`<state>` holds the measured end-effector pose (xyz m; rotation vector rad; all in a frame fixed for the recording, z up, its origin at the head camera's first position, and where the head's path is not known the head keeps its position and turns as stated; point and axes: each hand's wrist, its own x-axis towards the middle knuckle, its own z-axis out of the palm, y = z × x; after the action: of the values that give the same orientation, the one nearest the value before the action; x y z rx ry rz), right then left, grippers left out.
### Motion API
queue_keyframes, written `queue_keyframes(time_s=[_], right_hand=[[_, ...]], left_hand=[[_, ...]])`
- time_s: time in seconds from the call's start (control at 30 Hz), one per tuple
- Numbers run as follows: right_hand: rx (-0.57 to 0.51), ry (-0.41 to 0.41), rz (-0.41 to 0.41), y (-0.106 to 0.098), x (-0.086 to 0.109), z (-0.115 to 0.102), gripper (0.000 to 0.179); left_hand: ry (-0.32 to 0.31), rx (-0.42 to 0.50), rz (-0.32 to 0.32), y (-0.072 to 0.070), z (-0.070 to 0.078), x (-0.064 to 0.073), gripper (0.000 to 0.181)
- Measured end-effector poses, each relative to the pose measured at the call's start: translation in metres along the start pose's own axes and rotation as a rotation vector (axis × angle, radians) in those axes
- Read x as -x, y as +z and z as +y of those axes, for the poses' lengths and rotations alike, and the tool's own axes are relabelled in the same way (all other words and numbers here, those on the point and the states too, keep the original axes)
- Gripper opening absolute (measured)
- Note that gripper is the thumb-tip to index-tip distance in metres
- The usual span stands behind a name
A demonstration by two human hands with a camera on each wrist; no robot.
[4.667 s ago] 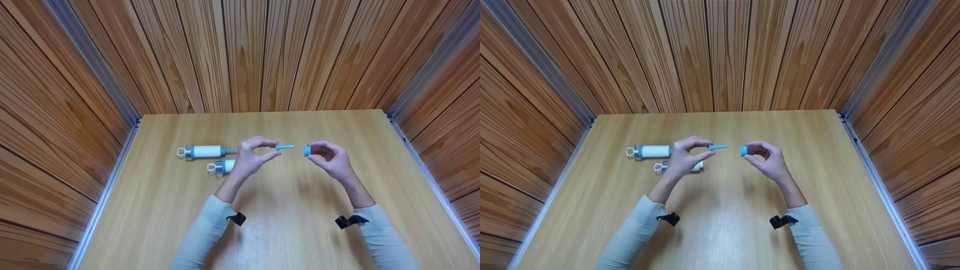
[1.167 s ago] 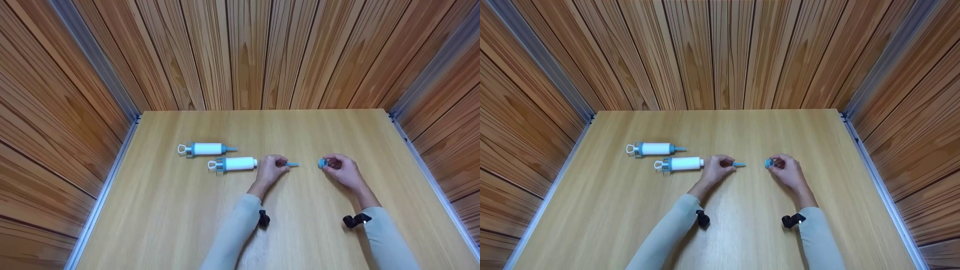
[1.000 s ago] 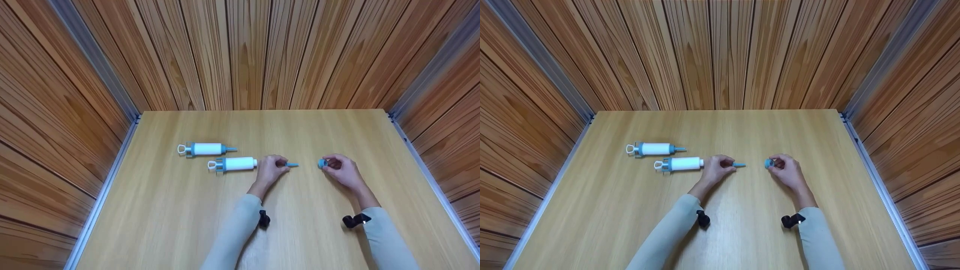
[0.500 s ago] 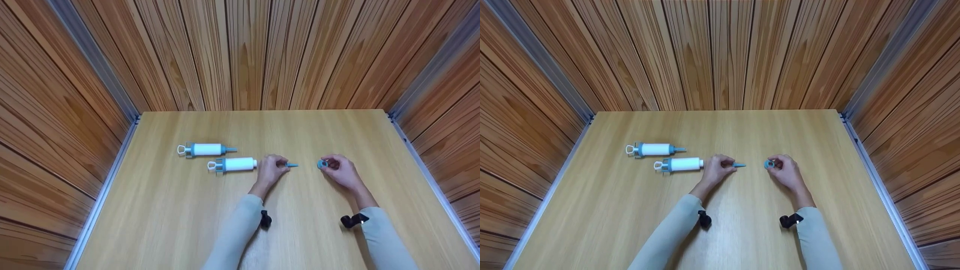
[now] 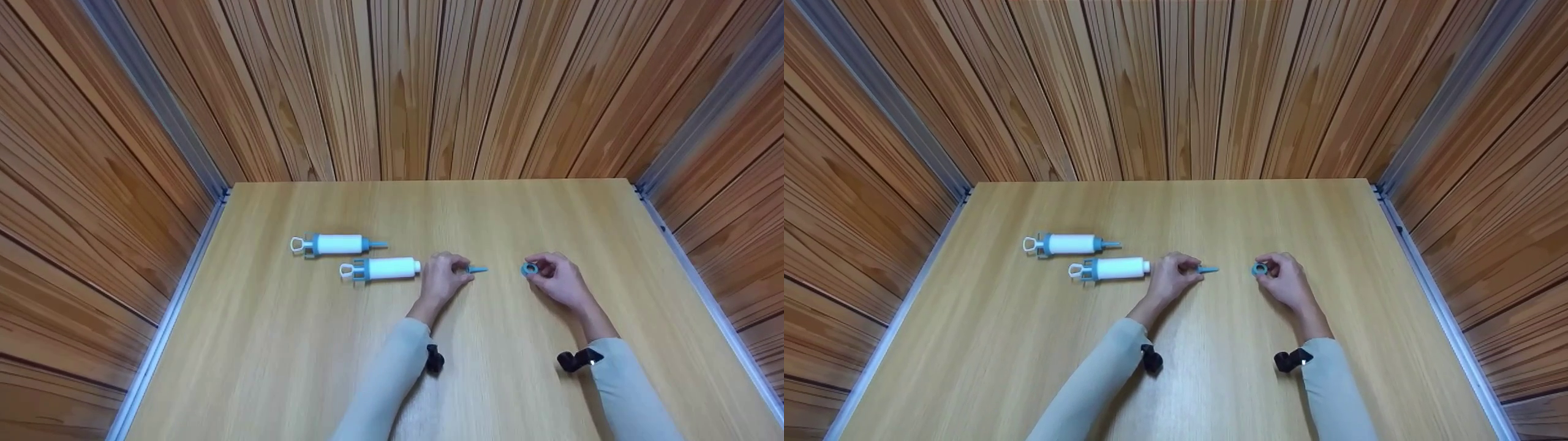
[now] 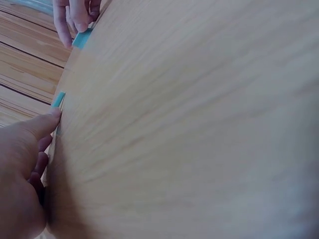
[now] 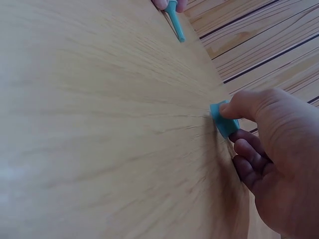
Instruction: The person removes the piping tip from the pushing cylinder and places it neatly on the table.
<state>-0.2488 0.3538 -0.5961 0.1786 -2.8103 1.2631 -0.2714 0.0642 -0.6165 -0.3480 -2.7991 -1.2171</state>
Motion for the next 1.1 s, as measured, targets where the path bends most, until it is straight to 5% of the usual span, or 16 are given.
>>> queue_keyframes(time_s=[0.8,1.1], right_hand=[[-0.03,0.039,-0.02,-0.008,0.002,-0.001,0.039],[-0.018,-0.001,0.001,-0.021,0.001,-0.012,0.037]], left_hand=[[-0.047,0.034,-0.035,-0.006,0.007,-0.001,0.031],[-0.013,0.044,-0.043,-0.017,0.014,-0.006,0.032]])
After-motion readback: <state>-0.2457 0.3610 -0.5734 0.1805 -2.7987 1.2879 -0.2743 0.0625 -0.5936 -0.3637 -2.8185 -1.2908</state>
